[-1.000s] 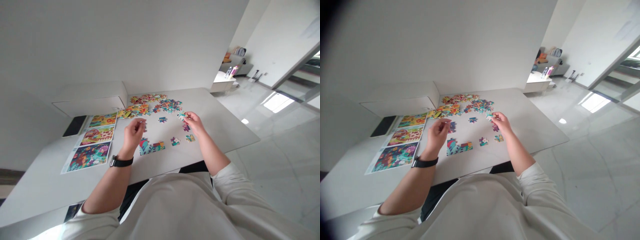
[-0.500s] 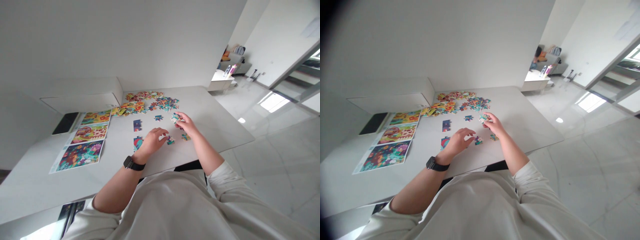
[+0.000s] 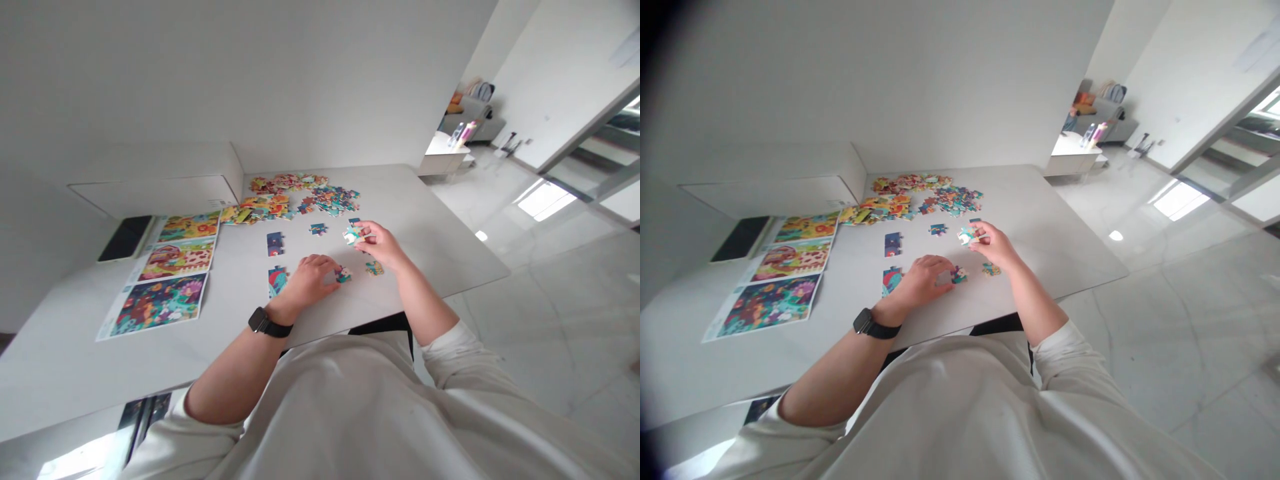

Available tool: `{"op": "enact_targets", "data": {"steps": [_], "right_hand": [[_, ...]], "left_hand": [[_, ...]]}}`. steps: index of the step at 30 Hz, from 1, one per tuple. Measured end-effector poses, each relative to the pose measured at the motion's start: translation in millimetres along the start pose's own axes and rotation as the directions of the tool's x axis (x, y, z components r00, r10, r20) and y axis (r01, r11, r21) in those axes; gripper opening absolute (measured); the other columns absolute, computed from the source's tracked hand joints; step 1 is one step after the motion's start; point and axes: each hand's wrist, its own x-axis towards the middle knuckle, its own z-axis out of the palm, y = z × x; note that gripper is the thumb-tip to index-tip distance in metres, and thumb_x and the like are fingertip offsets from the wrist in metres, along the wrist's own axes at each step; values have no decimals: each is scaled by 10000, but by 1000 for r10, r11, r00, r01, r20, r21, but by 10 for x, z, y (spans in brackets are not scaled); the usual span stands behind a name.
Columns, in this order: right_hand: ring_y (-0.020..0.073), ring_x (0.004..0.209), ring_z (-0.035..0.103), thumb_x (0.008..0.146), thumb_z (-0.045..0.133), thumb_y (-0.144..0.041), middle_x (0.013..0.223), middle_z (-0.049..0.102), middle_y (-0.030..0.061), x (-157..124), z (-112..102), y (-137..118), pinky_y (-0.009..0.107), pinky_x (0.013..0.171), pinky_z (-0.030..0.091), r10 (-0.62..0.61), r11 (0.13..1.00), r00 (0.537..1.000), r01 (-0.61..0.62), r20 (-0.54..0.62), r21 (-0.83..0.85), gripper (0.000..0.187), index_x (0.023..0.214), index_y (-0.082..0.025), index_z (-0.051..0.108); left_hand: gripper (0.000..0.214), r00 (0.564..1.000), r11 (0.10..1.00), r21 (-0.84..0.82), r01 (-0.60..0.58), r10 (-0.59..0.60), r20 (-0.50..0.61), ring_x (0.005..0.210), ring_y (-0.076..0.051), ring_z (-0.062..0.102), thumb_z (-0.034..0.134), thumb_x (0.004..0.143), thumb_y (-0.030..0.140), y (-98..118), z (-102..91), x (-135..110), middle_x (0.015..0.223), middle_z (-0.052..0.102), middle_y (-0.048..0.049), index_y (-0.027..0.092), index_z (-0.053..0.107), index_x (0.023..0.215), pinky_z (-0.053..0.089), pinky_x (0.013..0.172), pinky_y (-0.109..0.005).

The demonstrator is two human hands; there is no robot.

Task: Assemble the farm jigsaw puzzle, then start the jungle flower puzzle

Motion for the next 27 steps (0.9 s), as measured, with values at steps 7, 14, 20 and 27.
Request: {"op": "enact_targets", "data": {"steps": [7, 14, 20, 27], "right_hand": [[188, 843, 695, 798, 833, -280, 967, 748, 13, -390, -175, -46, 332, 849, 563, -63, 936, 995, 86, 78, -342, 514, 1302, -258, 734], [262, 1053, 680, 759, 930, -274, 1093, 708, 63, -616, -153, 14, 416, 992, 537, -138, 791, 975, 214, 173, -573, 461, 1197, -260, 787], [309, 1193, 644, 784, 932, -323, 1203, 675, 94, -594, -156, 90, 485, 1091, 506, -127, 721, 975, 217, 183, -658, 471, 1227, -280, 780], [307, 1216, 634, 798, 917, -336, 1218, 663, 95, -599, -195, 163, 490, 1115, 498, -109, 706, 971, 228, 215, -671, 440, 1212, -280, 783]], "left_hand": [[291, 1000, 1000, 21, -22, 21, 23, 1189, -335, 694, 766, 904, 294, 39, 48, 13, 1230, 788, -92, 266, 775, 1194, 505, 1039, -496], [270, 999, 1000, 30, 3, -4, 45, 1165, -322, 692, 713, 925, 257, 85, 84, 28, 1238, 780, -98, 247, 768, 1190, 503, 1019, -482], [267, 995, 996, 76, 53, -60, 84, 1186, -306, 673, 702, 957, 330, 175, 47, 53, 1256, 764, -85, 250, 754, 1207, 489, 1040, -478], [255, 994, 993, 92, 74, -81, 74, 1171, -303, 670, 714, 951, 332, 216, 66, 64, 1227, 755, -89, 246, 758, 1188, 487, 1040, -473]]}}
